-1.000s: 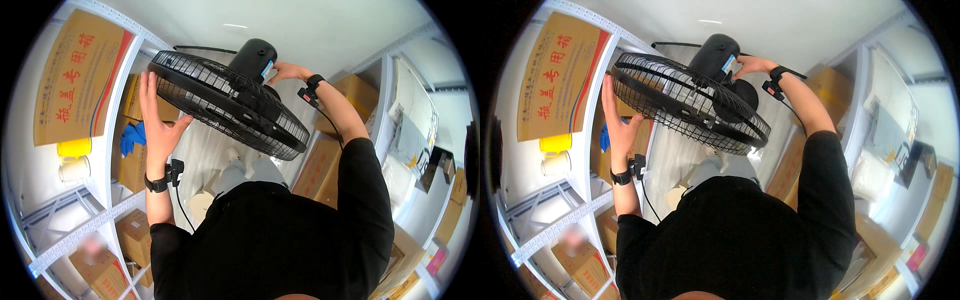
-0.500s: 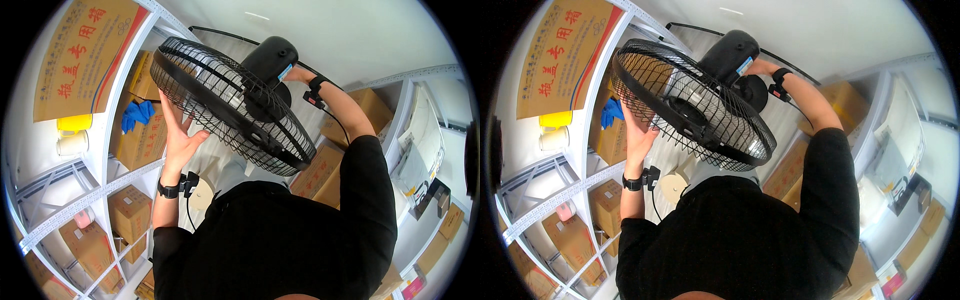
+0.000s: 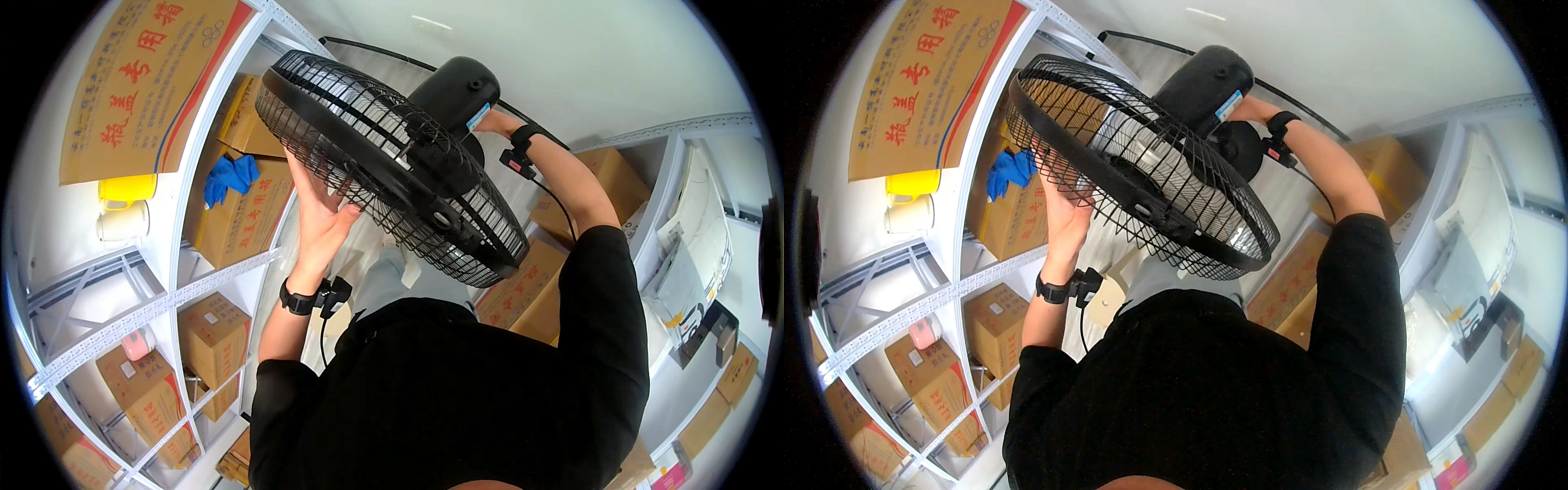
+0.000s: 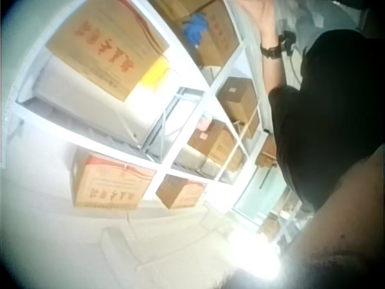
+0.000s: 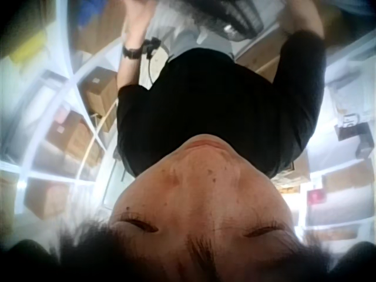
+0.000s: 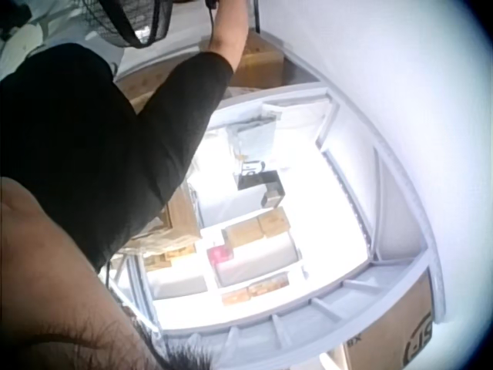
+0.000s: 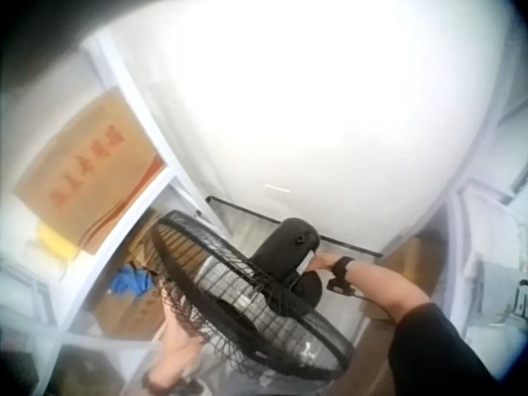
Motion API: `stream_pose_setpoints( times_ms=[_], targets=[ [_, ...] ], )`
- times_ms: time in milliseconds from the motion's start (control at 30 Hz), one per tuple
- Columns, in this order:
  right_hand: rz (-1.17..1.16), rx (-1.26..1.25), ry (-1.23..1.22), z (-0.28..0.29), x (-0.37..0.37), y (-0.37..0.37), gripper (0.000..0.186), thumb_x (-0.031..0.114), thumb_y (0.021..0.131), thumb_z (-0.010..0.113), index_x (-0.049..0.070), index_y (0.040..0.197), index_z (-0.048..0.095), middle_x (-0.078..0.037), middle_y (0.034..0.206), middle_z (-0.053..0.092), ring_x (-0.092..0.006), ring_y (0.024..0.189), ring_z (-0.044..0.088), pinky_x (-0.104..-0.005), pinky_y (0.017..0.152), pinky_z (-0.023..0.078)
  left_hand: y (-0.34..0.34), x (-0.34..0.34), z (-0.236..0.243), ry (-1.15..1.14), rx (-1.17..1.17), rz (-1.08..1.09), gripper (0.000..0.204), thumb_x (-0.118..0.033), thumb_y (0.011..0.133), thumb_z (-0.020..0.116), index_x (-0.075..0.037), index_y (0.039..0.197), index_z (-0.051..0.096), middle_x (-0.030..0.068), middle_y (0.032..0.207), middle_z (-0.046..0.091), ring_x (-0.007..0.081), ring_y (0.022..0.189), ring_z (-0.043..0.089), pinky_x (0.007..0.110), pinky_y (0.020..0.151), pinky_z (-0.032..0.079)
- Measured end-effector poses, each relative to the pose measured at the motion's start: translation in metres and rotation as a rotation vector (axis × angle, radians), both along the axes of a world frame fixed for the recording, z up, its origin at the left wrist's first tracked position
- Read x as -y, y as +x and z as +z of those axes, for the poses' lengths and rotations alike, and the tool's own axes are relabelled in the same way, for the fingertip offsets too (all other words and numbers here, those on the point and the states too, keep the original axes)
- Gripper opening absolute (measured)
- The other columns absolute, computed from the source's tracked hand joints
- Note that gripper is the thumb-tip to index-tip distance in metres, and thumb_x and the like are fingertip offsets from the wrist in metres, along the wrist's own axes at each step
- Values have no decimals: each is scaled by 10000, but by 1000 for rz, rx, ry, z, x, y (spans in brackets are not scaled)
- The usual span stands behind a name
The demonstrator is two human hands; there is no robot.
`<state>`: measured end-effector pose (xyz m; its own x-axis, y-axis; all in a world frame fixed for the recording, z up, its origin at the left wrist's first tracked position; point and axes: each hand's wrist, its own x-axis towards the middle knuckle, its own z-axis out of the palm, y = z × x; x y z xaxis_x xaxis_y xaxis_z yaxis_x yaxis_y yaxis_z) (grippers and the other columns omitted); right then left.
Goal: The person cleans a standing fan with a blue cloth, then uses a screwdriver to remove screws from the fan's neck and base. They open the control panel housing and manipulate internal wiring.
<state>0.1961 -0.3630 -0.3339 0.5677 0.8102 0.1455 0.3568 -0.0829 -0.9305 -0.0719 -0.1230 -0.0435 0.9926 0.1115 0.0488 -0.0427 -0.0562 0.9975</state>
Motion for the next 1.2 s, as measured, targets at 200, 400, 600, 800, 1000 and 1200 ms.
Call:
stream_pose_setpoints(
  times_ms=[200, 400, 600, 800, 1000, 1200],
  targets=[
    [-67, 41, 9, 10, -1, -28, 664, 240, 779, 750, 58, 1340, 444, -78, 1337, 496, -206, 1235, 448, -365, 1046, 361, -16, -11, -8, -55, -5, 52, 1058, 145, 659, 472, -187, 1495, -85, 88, 1518, 107, 267, 1390, 207, 445, 1060, 332],
    [-204, 32, 186, 13, -10, -64, 648, 209, 770, 758, 62, 1324, 455, -78, 1321, 506, -201, 1234, 451, -368, 1043, 367, -12, -39, 10, -2, -128, -44, 1044, 167, 637, 424, -188, 1499, -46, 79, 1524, 128, 272, 1386, 240, 430, 1070, 319],
    [-474, 146, 220, 18, -9, -88, 591, 165, 702, 799, 56, 1217, 531, -89, 1243, 559, -217, 1122, 529, -366, 986, 413, 42, -64, 21, -22, -68, -274, 1068, 47, 712, 594, -180, 1493, -97, 98, 1550, 79, 272, 1408, 188, 425, 1063, 330],
    [-808, 6, 76, 21, 6, -150, 584, 165, 700, 799, 51, 1209, 536, -88, 1222, 570, -216, 1110, 536, -359, 973, 420, 119, -72, 34, 93, 40, -629, 1168, -342, 698, 815, -132, 1498, -9, 130, 1553, 73, 359, 1406, 146, 460, 1021, 389],
    [-1016, -282, 13, 24, -31, -181, 578, 164, 697, 799, 46, 1200, 541, -88, 1201, 581, -216, 1098, 543, -352, 960, 428, 192, -106, 37, 176, 62, -881, 1183, -473, 685, 799, -112, 1497, 18, 161, 1546, 76, 440, 1386, 139, 514, 1013, 377],
    [-1202, -418, 45, 31, -81, -177, 571, 163, 694, 799, 41, 1192, 546, -87, 1180, 593, -215, 1086, 551, -345, 946, 435, 257, -144, 31, 93, 147, -1047, 1129, -471, 743, 749, -82, 1490, -3, 179, 1543, 60, 445, 1383, 139, 486, 1033, 368]
  ],
)
